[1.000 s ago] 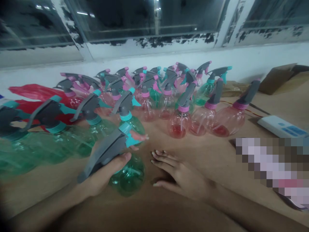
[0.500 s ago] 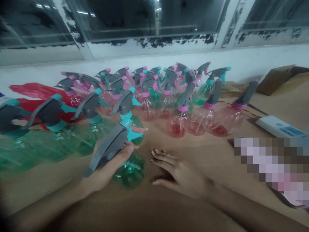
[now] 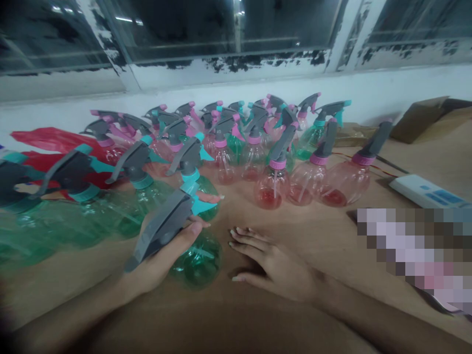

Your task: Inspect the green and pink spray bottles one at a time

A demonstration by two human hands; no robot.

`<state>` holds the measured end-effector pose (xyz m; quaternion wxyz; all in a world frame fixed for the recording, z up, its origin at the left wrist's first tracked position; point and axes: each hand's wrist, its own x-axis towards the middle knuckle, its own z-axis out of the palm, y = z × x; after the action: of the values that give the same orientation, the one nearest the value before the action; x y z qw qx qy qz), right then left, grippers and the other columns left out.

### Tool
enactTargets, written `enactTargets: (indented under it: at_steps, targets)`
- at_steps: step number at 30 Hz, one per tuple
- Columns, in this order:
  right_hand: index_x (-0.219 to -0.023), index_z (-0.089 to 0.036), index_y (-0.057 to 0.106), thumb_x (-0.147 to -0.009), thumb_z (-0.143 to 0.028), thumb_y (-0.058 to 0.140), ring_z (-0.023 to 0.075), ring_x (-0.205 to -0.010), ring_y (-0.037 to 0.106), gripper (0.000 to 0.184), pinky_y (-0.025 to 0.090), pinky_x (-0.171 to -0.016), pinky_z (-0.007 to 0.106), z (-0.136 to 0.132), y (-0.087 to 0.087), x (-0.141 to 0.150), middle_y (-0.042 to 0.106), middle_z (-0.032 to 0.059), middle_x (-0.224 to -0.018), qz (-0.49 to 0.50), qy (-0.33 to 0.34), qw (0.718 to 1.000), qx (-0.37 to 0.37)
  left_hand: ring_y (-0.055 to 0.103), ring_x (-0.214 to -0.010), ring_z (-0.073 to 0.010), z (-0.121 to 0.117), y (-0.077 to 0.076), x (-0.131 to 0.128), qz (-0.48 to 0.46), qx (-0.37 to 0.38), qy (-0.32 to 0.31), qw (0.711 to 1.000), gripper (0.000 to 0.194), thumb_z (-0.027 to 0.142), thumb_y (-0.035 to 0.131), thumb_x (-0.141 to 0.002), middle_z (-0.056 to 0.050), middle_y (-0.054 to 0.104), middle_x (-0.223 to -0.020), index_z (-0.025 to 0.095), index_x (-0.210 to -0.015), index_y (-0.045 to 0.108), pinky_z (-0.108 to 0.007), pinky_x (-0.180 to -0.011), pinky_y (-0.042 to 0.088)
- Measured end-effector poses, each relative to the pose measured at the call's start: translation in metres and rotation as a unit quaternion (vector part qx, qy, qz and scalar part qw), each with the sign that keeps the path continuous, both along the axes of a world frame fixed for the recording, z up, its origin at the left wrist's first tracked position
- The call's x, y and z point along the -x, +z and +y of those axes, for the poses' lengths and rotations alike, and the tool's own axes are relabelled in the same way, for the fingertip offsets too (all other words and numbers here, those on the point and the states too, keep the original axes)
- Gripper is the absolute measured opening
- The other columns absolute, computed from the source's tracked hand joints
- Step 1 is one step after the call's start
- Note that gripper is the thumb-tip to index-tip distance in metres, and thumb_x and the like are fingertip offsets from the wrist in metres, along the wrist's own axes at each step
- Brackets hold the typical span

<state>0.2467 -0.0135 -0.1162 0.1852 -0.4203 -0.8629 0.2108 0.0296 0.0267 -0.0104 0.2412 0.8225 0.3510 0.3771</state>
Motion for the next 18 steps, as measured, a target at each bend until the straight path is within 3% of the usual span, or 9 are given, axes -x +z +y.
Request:
enactTargets:
  at_steps: [18]
  targets:
    - [-0.143,-0.026,0.032,-0.089,-0.049,0.052,0.0210,-0.137,0.031,0.062,0.029,-0.112,0.043,0.0006,-0.0009,-0.0009,0.037,0.0030,-0.148,0.002,0.008,1.000,-0.008,0.056,-0.060,-0.0123,-0.0006,0.0017,0.0000,-0.001,-0.006,-0.001,1.000,0.012,0.020,0.048,-0.081,0.002,0.058,-0.075,0.025,-0.075,0.056,-0.025,-0.062,0.051]
